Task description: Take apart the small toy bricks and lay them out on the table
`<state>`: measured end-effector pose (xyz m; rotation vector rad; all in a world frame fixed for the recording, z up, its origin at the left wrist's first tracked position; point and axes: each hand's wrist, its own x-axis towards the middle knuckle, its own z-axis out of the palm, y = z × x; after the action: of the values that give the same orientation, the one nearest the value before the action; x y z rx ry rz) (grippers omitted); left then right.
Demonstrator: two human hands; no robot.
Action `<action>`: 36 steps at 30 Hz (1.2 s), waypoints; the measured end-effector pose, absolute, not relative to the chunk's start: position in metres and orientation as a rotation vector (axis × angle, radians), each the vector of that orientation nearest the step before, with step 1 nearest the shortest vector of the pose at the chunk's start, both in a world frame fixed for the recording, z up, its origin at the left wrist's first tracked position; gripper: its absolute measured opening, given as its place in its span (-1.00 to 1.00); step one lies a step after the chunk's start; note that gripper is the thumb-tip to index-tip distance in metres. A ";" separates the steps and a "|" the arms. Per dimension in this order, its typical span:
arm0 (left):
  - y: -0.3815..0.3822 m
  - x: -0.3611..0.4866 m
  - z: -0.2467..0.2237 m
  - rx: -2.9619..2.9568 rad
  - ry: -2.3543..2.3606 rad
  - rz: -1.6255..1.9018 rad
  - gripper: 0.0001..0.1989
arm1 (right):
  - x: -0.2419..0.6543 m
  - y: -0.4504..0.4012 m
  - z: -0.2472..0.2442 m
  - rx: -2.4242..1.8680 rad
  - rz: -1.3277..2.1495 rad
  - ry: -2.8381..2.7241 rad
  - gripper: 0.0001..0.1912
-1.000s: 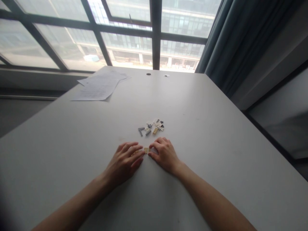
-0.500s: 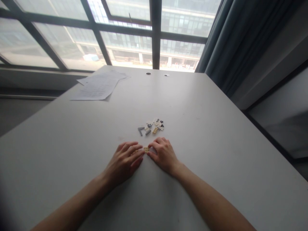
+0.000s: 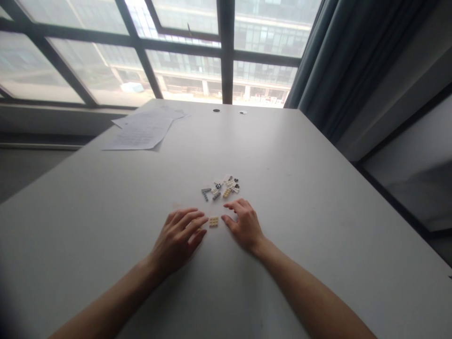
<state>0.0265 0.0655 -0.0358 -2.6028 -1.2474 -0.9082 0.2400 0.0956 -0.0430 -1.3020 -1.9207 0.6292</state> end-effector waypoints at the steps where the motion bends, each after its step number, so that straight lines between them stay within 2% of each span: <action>1: 0.066 0.026 -0.036 -2.598 -1.255 -0.922 -0.80 | 0.241 0.098 -0.043 -1.322 0.619 -1.912 -0.73; 5: 0.065 0.026 -0.036 -2.598 -1.269 -0.949 -0.81 | 0.244 0.115 -0.041 -1.448 0.546 -1.920 -0.60; 10: 0.065 0.026 -0.036 -2.592 -1.260 -0.980 -0.82 | 0.235 0.134 -0.039 -1.536 0.447 -1.985 -0.55; 15: 0.065 0.026 -0.037 -2.589 -1.253 -0.997 -0.83 | 0.225 0.141 -0.041 -1.556 0.357 -2.050 -0.68; 20: 0.064 0.026 -0.035 -2.573 -1.229 -1.017 -0.84 | 0.230 0.139 -0.040 -1.478 0.426 -2.024 -0.78; 24: 0.064 0.027 -0.033 -2.559 -1.183 -1.066 -0.83 | 0.243 0.128 -0.032 -1.358 0.708 -1.894 -0.78; 31: 0.061 0.028 -0.034 -2.531 -1.021 -1.197 -0.68 | 0.241 0.082 -0.023 -0.989 1.706 -1.091 -0.70; 36: 0.058 0.028 -0.032 -2.518 -0.973 -1.242 -0.67 | 0.225 0.067 -0.024 -0.765 1.957 -0.827 -0.73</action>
<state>0.0283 0.0577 -0.0317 -2.5183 -0.9734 -1.2423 0.2250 0.0671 -0.0243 -0.7647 -0.8268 1.9568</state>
